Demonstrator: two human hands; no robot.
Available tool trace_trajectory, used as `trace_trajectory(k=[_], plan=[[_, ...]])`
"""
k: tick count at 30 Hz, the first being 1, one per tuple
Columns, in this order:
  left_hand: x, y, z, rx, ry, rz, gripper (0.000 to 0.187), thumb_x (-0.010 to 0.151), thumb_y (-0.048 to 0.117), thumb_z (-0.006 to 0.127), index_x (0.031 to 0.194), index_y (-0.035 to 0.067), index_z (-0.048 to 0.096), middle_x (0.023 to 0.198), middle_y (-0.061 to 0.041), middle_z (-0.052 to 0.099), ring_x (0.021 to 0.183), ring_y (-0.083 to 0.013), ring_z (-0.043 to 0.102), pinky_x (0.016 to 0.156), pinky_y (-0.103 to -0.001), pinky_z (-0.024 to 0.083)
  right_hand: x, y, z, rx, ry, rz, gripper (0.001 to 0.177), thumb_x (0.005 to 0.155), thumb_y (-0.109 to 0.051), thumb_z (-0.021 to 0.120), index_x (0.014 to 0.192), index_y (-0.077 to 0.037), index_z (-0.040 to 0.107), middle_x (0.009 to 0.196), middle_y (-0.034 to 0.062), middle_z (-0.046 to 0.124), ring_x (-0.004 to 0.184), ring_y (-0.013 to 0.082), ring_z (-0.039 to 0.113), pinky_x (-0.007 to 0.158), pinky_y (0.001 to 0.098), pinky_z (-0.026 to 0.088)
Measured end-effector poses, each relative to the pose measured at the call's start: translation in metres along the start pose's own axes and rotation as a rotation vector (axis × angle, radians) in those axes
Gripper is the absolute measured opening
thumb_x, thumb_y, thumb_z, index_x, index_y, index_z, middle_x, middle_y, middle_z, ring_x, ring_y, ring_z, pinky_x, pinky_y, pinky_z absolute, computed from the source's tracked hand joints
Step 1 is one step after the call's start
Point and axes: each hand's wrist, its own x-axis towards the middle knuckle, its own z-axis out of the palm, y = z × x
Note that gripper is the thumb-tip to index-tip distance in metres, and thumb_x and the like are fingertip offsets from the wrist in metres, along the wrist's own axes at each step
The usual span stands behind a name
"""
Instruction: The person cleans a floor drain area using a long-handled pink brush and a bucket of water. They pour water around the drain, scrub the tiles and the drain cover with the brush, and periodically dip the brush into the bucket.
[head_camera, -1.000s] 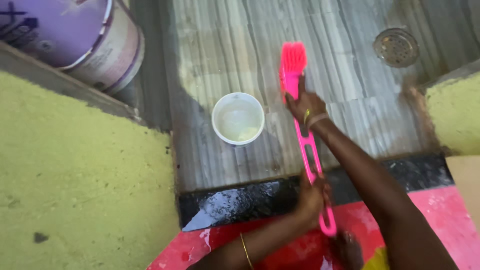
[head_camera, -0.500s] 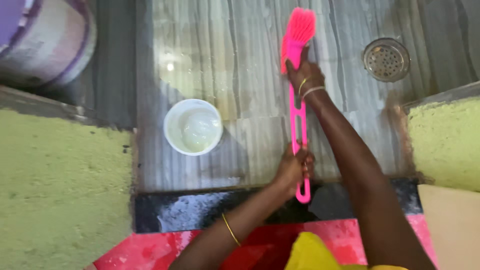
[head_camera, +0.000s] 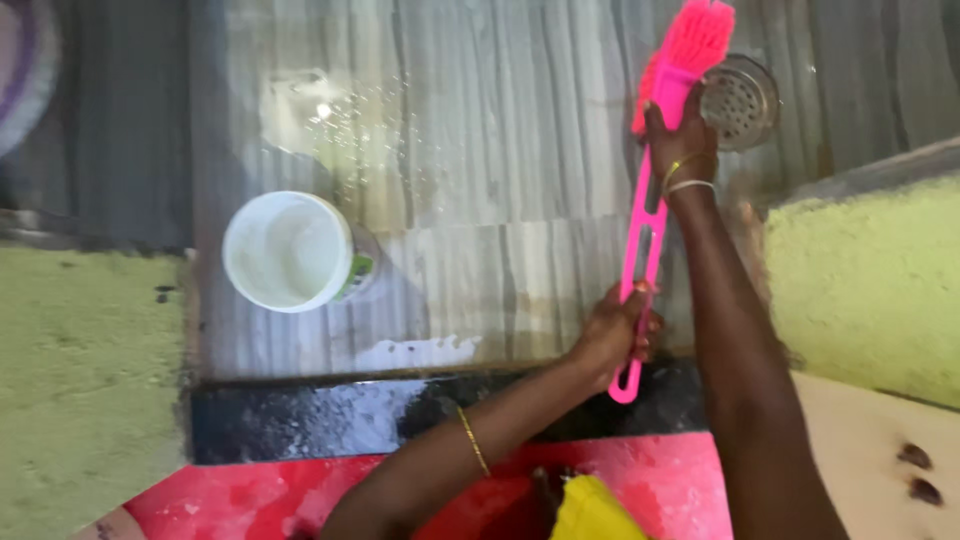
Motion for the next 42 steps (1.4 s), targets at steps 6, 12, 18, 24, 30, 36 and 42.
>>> trace_trajectory(k=[6,12,18,24,30,36,42], plan=[[-0.055,-0.06,-0.026,-0.286,0.153,0.088,0.025,0.103,0.043,0.056,0.111,0.019,0.053,0.059,0.002,0.043,0.041,-0.0099,0.036,0.039,-0.027,0.033,-0.072,-0.009,0.103,-0.317,-0.137,-0.362,0.095,0.088,-0.062,0.07,0.16,-0.01,0.037,0.068,0.0173,0.072,0.065,0.039,0.071,0.063,0.054,0.056],[-0.003,-0.021,-0.003,0.038,0.029,-0.056,0.022,0.106,0.036,0.056,0.114,0.017,0.05,0.063,0.001,0.044,0.046,-0.011,0.041,0.042,-0.029,0.039,0.004,0.024,0.013,-0.078,-0.02,-0.006,0.079,0.088,-0.064,0.071,0.138,-0.006,0.055,0.071,0.0173,0.071,0.066,0.0372,0.071,0.064,0.0507,0.057],[-0.041,0.0,-0.016,-0.224,0.048,-0.007,0.03,0.104,0.031,0.051,0.132,0.021,0.053,0.066,0.003,0.044,0.047,-0.0071,0.038,0.043,-0.024,0.033,-0.007,-0.022,0.071,-0.23,-0.042,-0.103,0.074,0.092,-0.069,0.071,0.114,0.001,0.077,0.09,0.0223,0.072,0.085,0.0375,0.074,0.076,0.0495,0.06],[-0.066,-0.015,0.005,-0.342,0.231,0.028,0.027,0.105,0.037,0.053,0.125,0.019,0.049,0.061,0.003,0.04,0.044,-0.0089,0.035,0.041,-0.026,0.033,-0.048,-0.047,0.118,-0.264,-0.297,-0.086,0.075,0.083,-0.065,0.067,0.13,-0.007,0.062,0.092,0.0204,0.074,0.083,0.0332,0.073,0.075,0.0498,0.06],[0.004,0.062,0.002,0.017,0.004,-0.107,0.024,0.104,0.028,0.055,0.125,0.016,0.051,0.068,0.002,0.048,0.05,-0.0082,0.04,0.045,-0.026,0.036,0.052,-0.001,0.005,-0.231,0.461,-0.6,0.079,0.097,-0.046,0.074,0.135,0.02,0.053,0.073,0.0228,0.073,0.067,0.0389,0.071,0.056,0.0502,0.058],[-0.075,0.05,-0.046,-0.113,0.341,0.048,0.027,0.103,0.035,0.06,0.115,0.014,0.048,0.064,0.001,0.043,0.047,-0.0112,0.038,0.042,-0.029,0.036,-0.038,-0.11,0.142,-0.185,-0.23,-0.275,0.082,0.09,-0.057,0.067,0.149,-0.007,0.041,0.097,0.0216,0.076,0.094,0.0382,0.072,0.085,0.048,0.057],[-0.047,0.099,-0.037,0.073,0.2,-0.03,0.03,0.098,0.036,0.059,0.121,0.019,0.049,0.069,-0.002,0.055,0.052,-0.0134,0.051,0.045,-0.031,0.046,0.001,-0.111,0.077,-0.283,-0.052,-0.188,0.097,0.094,-0.061,0.06,0.165,-0.011,0.016,0.105,0.0228,0.073,0.098,0.0408,0.072,0.089,0.052,0.056]])
